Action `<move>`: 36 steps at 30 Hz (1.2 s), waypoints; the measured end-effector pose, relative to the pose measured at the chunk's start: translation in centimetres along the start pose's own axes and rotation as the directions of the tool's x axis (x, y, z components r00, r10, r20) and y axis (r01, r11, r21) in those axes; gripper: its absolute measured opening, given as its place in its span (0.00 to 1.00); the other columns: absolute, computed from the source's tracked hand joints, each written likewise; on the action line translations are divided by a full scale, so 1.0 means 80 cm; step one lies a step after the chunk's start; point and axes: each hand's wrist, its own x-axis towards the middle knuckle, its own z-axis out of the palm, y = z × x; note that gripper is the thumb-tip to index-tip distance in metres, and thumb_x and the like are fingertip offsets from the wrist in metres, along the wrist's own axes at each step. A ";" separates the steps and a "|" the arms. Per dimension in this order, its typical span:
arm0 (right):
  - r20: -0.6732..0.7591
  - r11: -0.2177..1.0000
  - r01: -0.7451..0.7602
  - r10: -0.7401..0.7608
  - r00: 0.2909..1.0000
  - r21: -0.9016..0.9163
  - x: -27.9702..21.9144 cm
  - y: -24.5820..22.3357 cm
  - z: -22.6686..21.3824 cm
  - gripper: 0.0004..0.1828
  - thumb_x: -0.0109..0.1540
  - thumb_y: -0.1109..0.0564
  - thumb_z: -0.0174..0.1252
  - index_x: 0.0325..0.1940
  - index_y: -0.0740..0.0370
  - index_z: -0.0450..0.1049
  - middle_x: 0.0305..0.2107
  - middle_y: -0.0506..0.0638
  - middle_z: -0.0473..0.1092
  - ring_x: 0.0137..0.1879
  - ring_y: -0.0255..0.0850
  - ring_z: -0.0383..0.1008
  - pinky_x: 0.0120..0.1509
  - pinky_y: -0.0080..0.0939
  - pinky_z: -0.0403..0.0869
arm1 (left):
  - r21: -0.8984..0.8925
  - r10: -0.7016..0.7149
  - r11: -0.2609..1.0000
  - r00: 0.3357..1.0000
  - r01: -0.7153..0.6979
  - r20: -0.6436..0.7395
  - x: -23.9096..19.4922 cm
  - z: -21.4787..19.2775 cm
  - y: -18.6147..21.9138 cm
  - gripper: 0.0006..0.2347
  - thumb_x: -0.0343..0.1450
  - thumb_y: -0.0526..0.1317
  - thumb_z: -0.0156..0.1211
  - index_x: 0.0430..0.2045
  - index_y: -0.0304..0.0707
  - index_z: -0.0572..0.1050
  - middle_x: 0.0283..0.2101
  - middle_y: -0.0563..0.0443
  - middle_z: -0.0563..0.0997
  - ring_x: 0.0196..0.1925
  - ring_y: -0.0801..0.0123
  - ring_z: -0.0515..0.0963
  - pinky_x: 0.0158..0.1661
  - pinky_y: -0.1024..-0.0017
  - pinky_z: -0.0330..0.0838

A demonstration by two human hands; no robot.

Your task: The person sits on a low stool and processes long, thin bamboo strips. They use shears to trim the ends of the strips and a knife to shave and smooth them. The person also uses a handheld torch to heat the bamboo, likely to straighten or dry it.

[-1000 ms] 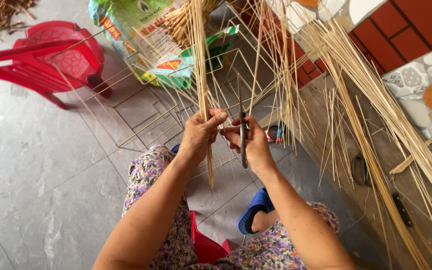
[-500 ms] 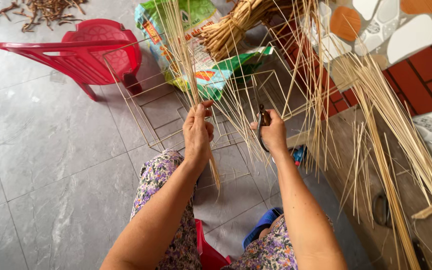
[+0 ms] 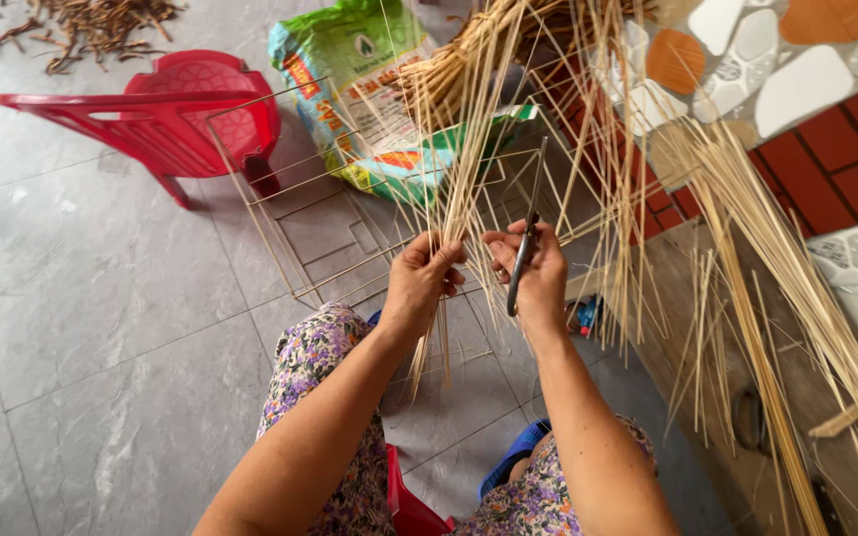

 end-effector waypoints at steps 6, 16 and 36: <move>-0.052 0.984 0.075 -0.067 0.996 0.160 -0.022 -0.014 -0.029 0.14 0.63 0.64 0.65 0.49 0.57 0.69 0.37 0.51 0.79 0.37 0.33 0.76 0.37 0.30 0.73 | 0.112 -0.055 0.993 0.991 0.041 0.120 -0.022 0.038 -0.032 0.09 0.73 0.41 0.63 0.41 0.35 0.80 0.32 0.53 0.81 0.25 0.77 0.78 0.25 0.77 0.71; -0.184 0.986 0.051 -0.022 0.983 0.156 -0.040 -0.018 -0.097 0.14 0.61 0.65 0.66 0.47 0.57 0.71 0.32 0.50 0.78 0.33 0.36 0.78 0.34 0.31 0.74 | 0.228 -0.121 0.970 0.982 0.086 0.145 -0.031 0.065 -0.049 0.10 0.74 0.42 0.60 0.42 0.35 0.81 0.33 0.51 0.82 0.24 0.76 0.78 0.24 0.76 0.73; -0.015 0.731 0.162 -0.230 0.973 -0.663 0.057 0.044 -0.066 0.22 0.56 0.59 0.74 0.51 0.60 0.73 0.32 0.48 0.78 0.39 0.39 0.79 0.41 0.41 0.76 | 0.057 0.119 0.992 0.985 -0.113 -0.122 -0.006 0.002 0.006 0.06 0.72 0.39 0.64 0.38 0.36 0.80 0.27 0.58 0.77 0.23 0.79 0.74 0.21 0.79 0.68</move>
